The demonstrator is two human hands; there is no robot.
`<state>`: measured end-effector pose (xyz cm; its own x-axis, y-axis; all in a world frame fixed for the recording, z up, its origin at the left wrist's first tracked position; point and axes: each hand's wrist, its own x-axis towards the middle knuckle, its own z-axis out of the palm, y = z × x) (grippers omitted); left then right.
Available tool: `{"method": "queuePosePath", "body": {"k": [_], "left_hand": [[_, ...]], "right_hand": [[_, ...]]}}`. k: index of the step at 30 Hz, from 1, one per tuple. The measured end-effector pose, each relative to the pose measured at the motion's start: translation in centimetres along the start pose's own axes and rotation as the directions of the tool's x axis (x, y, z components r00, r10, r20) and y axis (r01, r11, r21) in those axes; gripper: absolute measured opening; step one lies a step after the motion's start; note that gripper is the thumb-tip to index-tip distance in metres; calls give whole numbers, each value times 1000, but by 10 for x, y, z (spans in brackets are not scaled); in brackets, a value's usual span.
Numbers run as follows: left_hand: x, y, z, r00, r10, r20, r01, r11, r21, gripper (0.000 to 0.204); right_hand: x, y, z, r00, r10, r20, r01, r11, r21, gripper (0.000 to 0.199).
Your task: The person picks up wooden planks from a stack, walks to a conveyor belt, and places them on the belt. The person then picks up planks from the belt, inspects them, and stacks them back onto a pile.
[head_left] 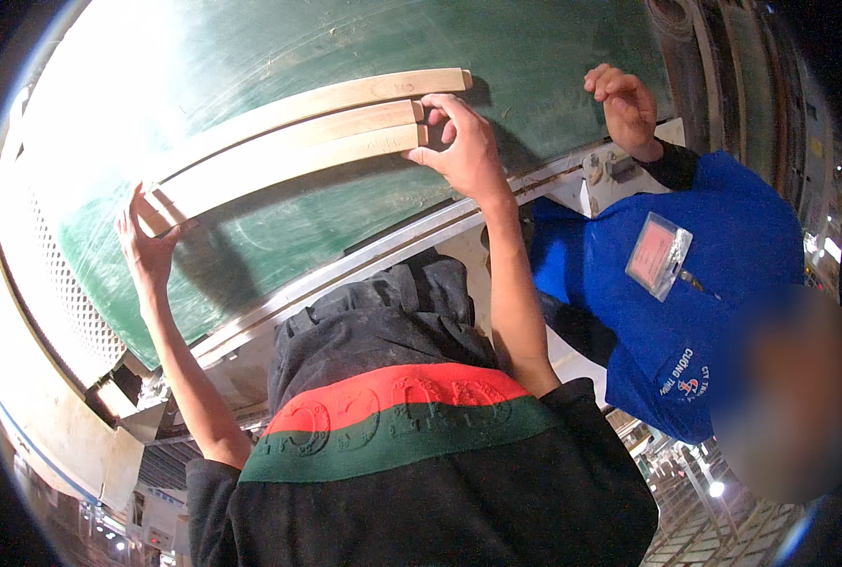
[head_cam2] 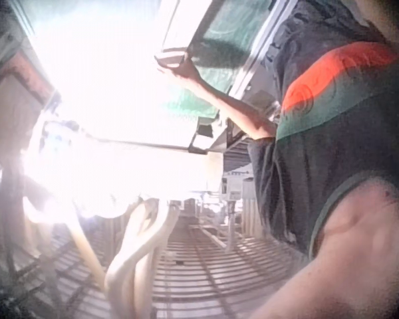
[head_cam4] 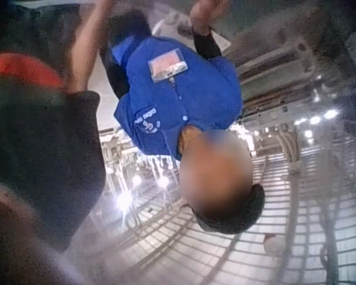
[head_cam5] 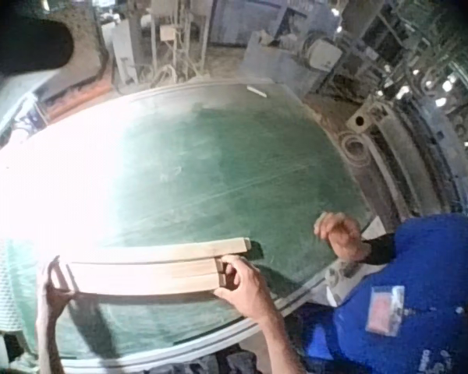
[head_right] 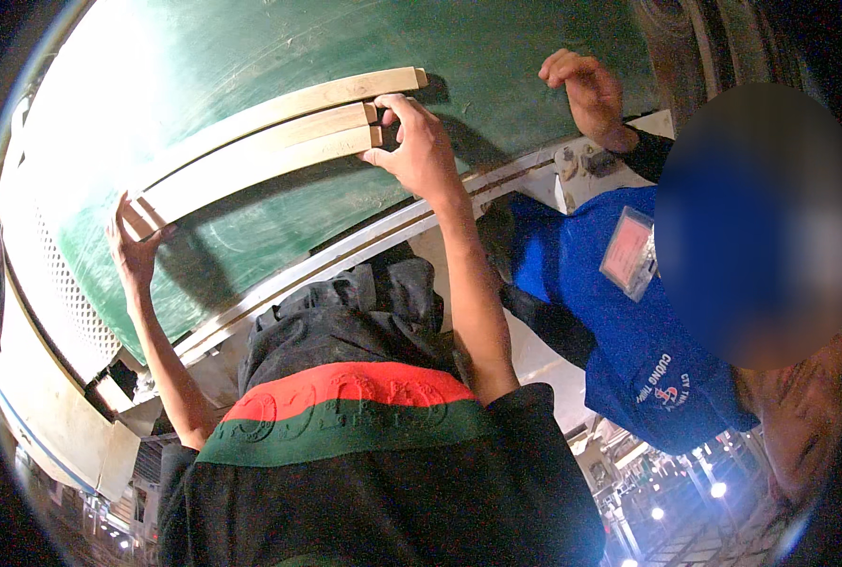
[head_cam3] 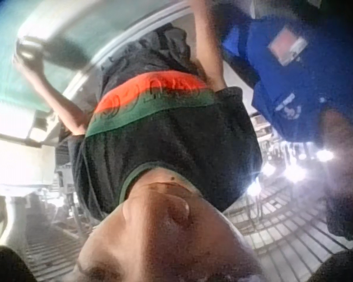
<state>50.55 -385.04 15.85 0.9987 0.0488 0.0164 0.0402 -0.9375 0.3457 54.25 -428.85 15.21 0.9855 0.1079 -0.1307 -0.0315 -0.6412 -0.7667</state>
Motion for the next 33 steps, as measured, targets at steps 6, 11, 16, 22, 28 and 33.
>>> {"method": "queuePosePath", "body": {"k": [6,11,16,22,28,33], "left_hand": [[-28,-28,-12,987,130,-93,-141,982,-126,42],[-57,15,-33,986,133,-102,-149,975,-165,81],[-123,66,-26,989,-120,-90,71,901,-429,74],[-171,62,-5,978,-210,-18,170,838,-519,77],[-179,61,-6,896,-216,387,443,455,-773,74],[-166,57,7,858,-46,511,507,236,-829,82]], "right_hand": [[1,-50,-38,989,-139,47,98,864,493,65],[23,-118,-54,917,-382,-113,289,446,847,84],[34,-160,-46,861,-493,-129,265,218,939,97],[14,-176,-40,824,-547,-145,339,271,901,98],[-4,-209,-35,917,-397,-38,270,547,793,92],[-3,-222,-40,918,-390,-79,301,551,778,83]]}}
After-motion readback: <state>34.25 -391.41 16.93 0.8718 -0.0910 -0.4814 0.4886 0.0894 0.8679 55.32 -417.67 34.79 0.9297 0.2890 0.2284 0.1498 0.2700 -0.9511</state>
